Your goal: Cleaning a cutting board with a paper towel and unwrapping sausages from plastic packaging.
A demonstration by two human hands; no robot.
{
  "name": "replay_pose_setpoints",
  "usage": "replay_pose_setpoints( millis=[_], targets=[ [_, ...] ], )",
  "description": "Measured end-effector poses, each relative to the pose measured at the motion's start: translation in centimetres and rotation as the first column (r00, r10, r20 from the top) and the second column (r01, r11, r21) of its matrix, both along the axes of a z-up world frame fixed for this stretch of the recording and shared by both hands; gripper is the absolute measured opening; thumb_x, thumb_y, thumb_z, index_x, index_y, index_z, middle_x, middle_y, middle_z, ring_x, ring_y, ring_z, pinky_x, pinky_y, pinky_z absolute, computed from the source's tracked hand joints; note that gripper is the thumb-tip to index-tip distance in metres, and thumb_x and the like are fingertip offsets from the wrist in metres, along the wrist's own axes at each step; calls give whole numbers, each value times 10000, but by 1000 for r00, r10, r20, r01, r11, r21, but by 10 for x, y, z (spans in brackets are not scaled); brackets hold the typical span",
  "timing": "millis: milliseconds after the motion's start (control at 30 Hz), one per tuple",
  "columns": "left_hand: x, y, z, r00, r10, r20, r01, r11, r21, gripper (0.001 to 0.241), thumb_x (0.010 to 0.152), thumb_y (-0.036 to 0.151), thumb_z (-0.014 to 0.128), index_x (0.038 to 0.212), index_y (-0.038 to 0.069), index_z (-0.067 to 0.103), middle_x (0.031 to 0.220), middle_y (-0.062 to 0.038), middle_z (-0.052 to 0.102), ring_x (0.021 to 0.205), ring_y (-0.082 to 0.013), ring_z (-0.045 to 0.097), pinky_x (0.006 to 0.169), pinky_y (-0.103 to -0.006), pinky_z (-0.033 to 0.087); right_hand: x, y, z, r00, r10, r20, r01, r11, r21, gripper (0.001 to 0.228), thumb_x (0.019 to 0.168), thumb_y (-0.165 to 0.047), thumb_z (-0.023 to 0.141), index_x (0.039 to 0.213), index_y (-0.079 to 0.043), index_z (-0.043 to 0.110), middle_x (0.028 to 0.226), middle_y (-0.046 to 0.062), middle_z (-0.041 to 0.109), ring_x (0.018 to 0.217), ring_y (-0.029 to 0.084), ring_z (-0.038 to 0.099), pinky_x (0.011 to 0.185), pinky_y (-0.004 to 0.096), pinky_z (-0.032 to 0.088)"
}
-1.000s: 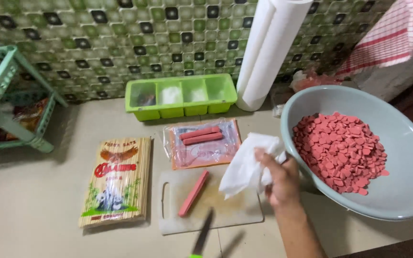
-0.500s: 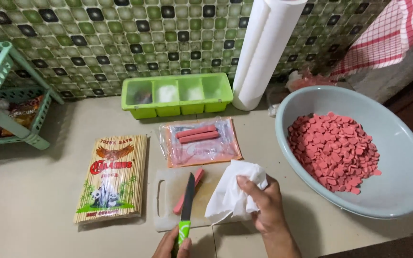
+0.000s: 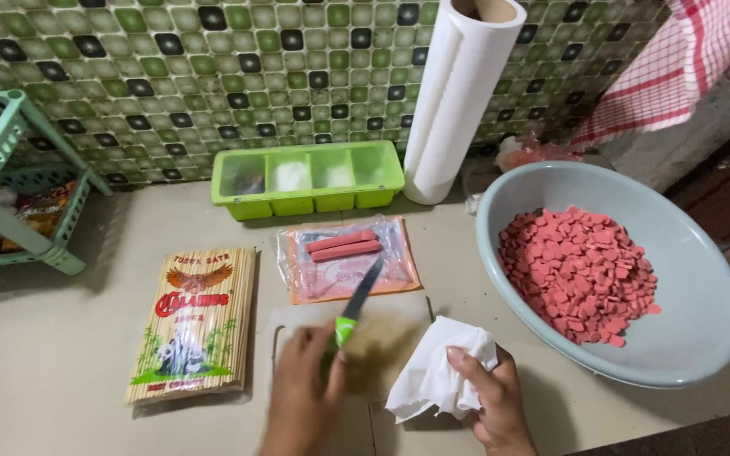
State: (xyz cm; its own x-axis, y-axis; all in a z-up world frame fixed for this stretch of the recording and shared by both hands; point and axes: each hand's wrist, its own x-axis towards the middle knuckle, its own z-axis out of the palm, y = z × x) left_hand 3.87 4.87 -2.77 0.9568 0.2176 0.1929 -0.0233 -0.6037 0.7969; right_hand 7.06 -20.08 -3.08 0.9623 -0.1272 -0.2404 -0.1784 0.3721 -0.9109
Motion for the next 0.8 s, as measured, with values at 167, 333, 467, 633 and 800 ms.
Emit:
replay_pose_setpoints(
  millis=[167,333,467,633,800],
  targets=[
    [48,50,52,975,-177,-130,220,783,582,518,983,266,553,1499,258,514,1154,22,730,1066,-313,534,879,-460,410,1,2,-2,999,34,41,-34,999,-4,208,794,-115,751,908,56,714,690,86,621,587,204,561,468,348,421],
    [94,72,42,958,-230,-172,287,722,630,485,972,165,559,1435,304,581,1270,40,701,1171,-319,527,1055,-526,338,0,22,1,999,42,-7,-42,999,33,234,747,-99,784,895,72,722,683,117,643,585,238,604,472,370,455],
    [114,75,29,953,-199,-226,301,641,705,473,976,425,581,1442,347,571,1303,42,675,1241,-319,523,1111,-622,329,6,35,4,998,65,10,-65,998,23,181,729,-72,815,823,53,725,692,115,680,612,239,648,531,369,502],
    [106,68,20,964,-159,-212,265,625,734,636,884,95,633,1462,332,510,1416,-11,581,1339,-356,456,1157,-660,261,10,45,4,997,72,33,-73,997,24,177,747,-73,811,859,41,737,717,96,685,639,211,637,567,357,505],
    [65,55,32,993,-39,-111,104,727,679,536,909,30,510,1388,264,568,1334,-32,602,1116,-308,542,877,-475,486,10,41,-1,999,50,-1,-50,999,12,174,764,-82,811,866,41,743,720,85,675,641,213,627,559,360,491]
  ],
)
